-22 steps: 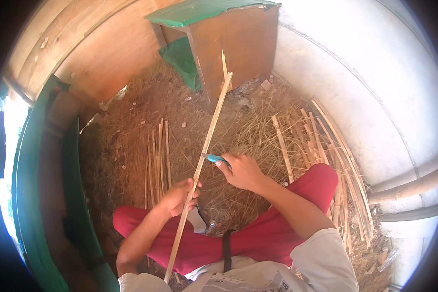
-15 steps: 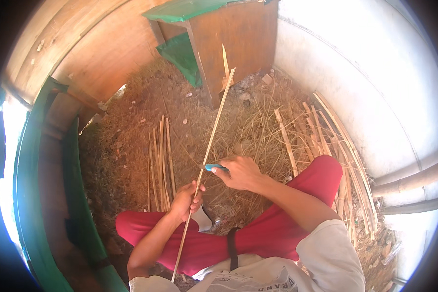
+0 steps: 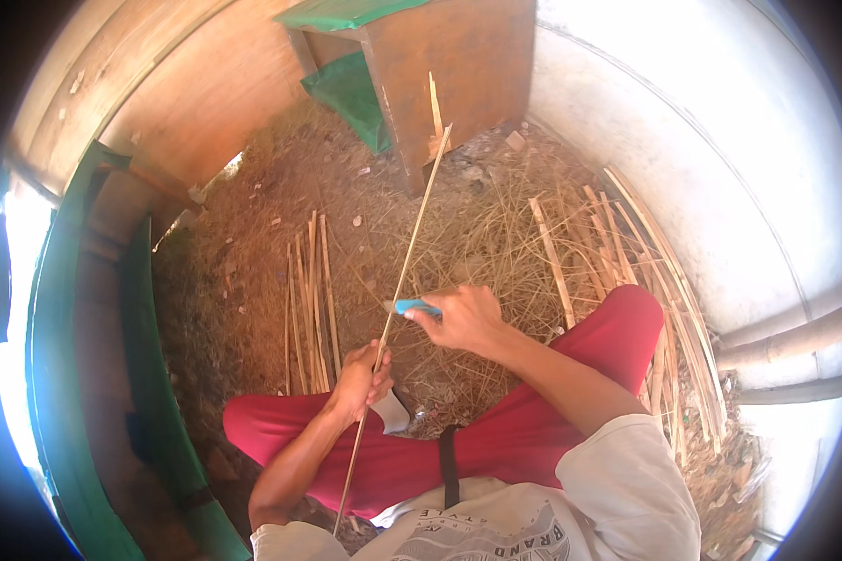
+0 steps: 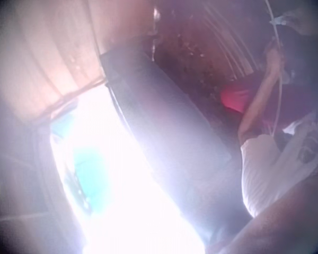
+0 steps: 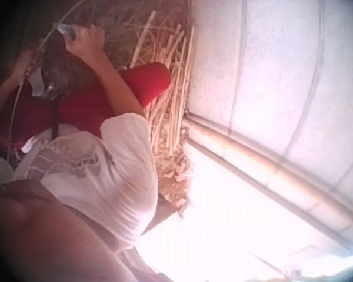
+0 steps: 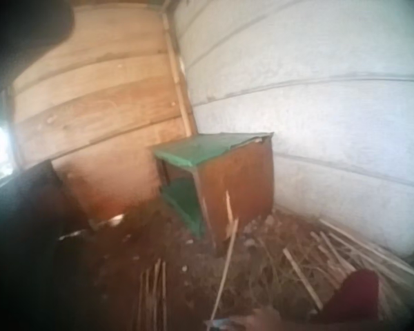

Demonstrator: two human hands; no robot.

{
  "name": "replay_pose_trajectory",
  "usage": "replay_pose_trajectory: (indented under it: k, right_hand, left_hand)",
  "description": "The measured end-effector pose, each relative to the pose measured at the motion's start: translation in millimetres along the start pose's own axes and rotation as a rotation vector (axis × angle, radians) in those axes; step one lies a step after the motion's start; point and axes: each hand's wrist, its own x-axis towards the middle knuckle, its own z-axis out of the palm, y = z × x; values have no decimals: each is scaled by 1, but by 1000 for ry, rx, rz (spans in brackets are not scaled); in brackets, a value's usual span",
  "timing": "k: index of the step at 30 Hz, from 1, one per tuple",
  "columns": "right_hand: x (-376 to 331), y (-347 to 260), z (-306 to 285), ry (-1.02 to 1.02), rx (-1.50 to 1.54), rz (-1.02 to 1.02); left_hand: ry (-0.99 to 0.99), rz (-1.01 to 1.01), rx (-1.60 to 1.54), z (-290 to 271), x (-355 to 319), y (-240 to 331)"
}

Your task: The person sits on the ground and uses a utility knife to shave thin strips from a long bamboo rod. They repeatedly scrape the blade along the rod to remove material and create thin slivers, which fall onto the ground.

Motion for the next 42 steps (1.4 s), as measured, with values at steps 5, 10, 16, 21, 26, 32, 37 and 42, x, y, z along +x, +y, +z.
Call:
replay_pose_trajectory:
  k: [5, 10, 16, 21, 26, 32, 37, 42]
  right_hand:
    - [1, 20, 7, 76, -67, -5]
    - [19, 46, -19, -98, -74, 320]
    - [12, 56, 0, 17, -159, 239]
    - [16, 56, -6, -47, -161, 351]
    - [26, 115, -31, -121, -199, 619]
    - [13, 115, -29, -9, -149, 606]
    - [18, 126, -42, 65, -133, 655]
    - [20, 128, -45, 1, -139, 710]
  left_hand:
    - [-4, 6, 55, 6, 2, -1]
    - [-20, -57, 112, 11, -9, -17]
    - [-54, -75, 55, 8, -9, -16]
    - [-19, -48, 115, 13, -12, -14]
    - [-109, -181, 108, 2, -57, -31]
    - [-106, -323, -34, 3, -99, -26]
    - [-133, -371, -85, -9, -135, -20]
    - [-132, -467, -173, -25, -167, -20]
